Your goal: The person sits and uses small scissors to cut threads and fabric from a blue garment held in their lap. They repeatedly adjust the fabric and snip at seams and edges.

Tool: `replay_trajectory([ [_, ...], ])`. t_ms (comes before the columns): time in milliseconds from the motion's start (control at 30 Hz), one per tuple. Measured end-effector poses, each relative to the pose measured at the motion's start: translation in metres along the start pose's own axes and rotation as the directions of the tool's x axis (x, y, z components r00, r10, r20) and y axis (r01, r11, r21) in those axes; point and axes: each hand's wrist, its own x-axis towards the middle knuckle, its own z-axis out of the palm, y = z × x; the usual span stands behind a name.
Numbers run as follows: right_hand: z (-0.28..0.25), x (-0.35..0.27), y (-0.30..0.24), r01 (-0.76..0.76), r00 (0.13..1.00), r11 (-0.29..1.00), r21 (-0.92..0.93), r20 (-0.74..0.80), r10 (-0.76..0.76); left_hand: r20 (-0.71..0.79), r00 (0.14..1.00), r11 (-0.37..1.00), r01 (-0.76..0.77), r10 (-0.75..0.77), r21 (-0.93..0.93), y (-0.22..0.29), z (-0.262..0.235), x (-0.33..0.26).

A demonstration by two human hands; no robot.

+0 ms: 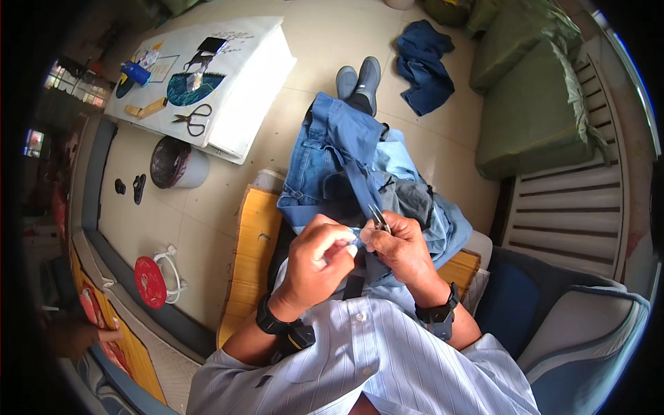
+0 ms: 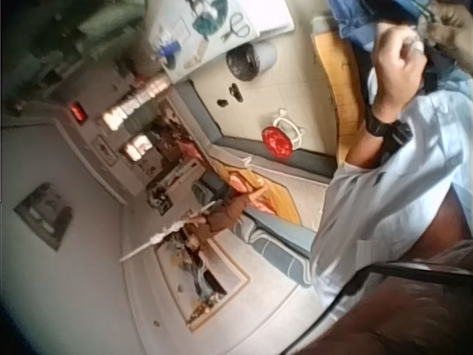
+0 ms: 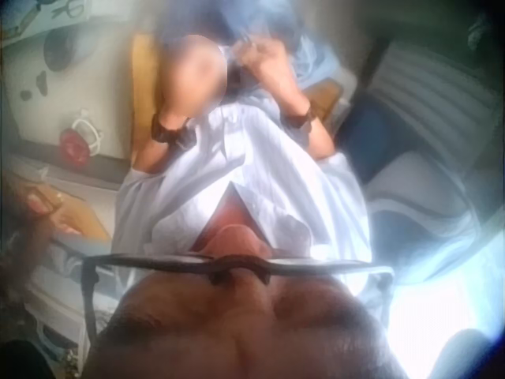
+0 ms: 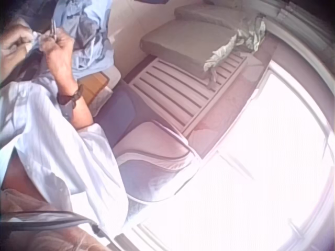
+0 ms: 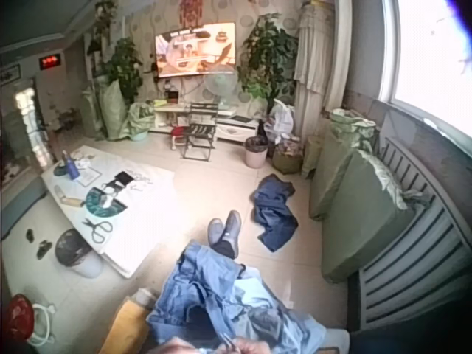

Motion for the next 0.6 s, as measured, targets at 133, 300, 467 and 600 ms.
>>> replay_trajectory([
  [133,0.003,0.001,-0.002,-0.011,0.999,0.999,0.043,0.047,0.009,0.037,0.997,0.988,0.065,-0.071,0.143,-0.005,0.002,-0.002],
  [300,0.008,0.004,0.003,0.026,0.994,0.996,0.080,0.103,-0.034,0.046,0.992,0.974,0.104,-0.116,0.200,-0.004,0.001,-0.002],
  [467,0.004,0.001,-0.012,-0.035,0.981,0.998,0.043,0.193,0.026,0.057,0.986,0.985,0.154,-0.158,0.074,-0.017,-0.006,-0.004],
  [600,-0.016,0.008,-0.004,0.201,0.973,0.955,-0.219,-0.066,-0.220,0.222,0.859,0.797,0.511,-0.461,-0.323,-0.032,-0.019,-0.015],
])
